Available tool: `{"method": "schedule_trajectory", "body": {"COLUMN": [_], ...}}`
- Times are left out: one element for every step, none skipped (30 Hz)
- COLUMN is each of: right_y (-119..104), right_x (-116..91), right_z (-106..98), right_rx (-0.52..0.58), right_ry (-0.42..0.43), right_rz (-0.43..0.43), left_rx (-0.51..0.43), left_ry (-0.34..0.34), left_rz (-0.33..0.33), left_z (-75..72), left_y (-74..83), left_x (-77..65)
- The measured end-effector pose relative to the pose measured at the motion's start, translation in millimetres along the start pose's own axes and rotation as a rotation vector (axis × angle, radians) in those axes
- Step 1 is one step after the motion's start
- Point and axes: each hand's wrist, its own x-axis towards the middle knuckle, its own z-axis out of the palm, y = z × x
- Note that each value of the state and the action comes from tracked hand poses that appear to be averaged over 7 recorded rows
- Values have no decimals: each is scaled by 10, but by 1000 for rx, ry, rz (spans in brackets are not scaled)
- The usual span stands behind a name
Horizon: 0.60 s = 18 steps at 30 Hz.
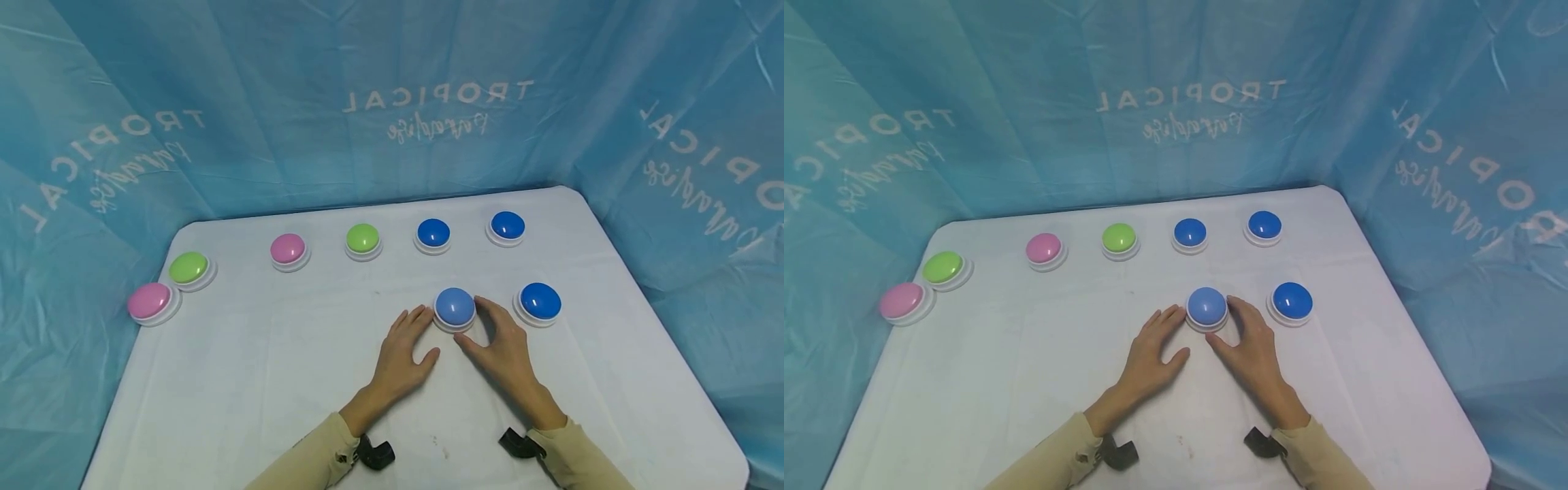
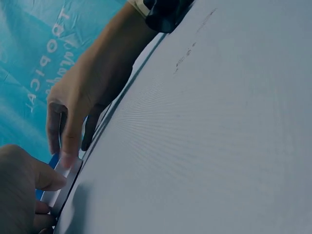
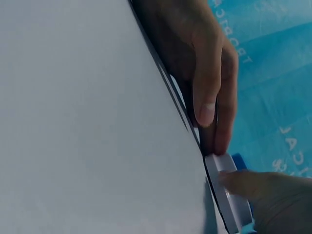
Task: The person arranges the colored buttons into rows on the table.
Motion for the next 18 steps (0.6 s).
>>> {"method": "schedule_trajectory", "body": {"right_y": [-18, -43, -79, -120, -169, -229, -293, -354, -414, -469, -522, -570, -617, -670, -722, -775, -830, -886], "right_x": [4, 16, 33, 39, 47, 57, 67, 68, 60, 52, 40, 23, 0, -26, -54, -82, -110, -136], "right_z": [9, 23, 41, 52, 71, 99, 136, 180, 230, 290, 351, 421, 487, 548, 612, 674, 728, 780], "right_rx": [13, 36, 61, 90, 122, 161, 187, 216, 235, 253, 265, 263, 253, 241, 214, 178, 140, 101], "right_ry": [28, 62, 96, 129, 157, 179, 188, 181, 162, 136, 97, 58, 8, -39, -86, -134, -180, -224], "right_rz": [-30, -73, -128, -190, -258, -334, -407, -463, -505, -535, -550, -556, -540, -518, -497, -474, -452, -434], "left_rx": [-3, -11, -13, -20, -26, -29, -27, -28, -22, -21, -18, -12, -9, -8, -5, 0, 4, 4], "left_ry": [5, 5, 11, 16, 19, 20, 28, 35, 43, 50, 60, 76, 96, 113, 131, 149, 165, 176], "left_rz": [4, -4, -5, -5, -7, -12, -14, -15, -14, -18, -24, -32, -41, -52, -62, -71, -77, -86], "left_z": [-4, -16, -32, -41, -60, -84, -106, -136, -169, -206, -244, -283, -320, -361, -402, -440, -477, -515], "left_y": [-13, -24, -39, -46, -56, -70, -93, -113, -140, -170, -207, -245, -288, -327, -364, -398, -428, -450], "left_x": [-7, -14, -22, -32, -42, -49, -58, -65, -73, -79, -86, -97, -113, -130, -150, -175, -202, -230]}}
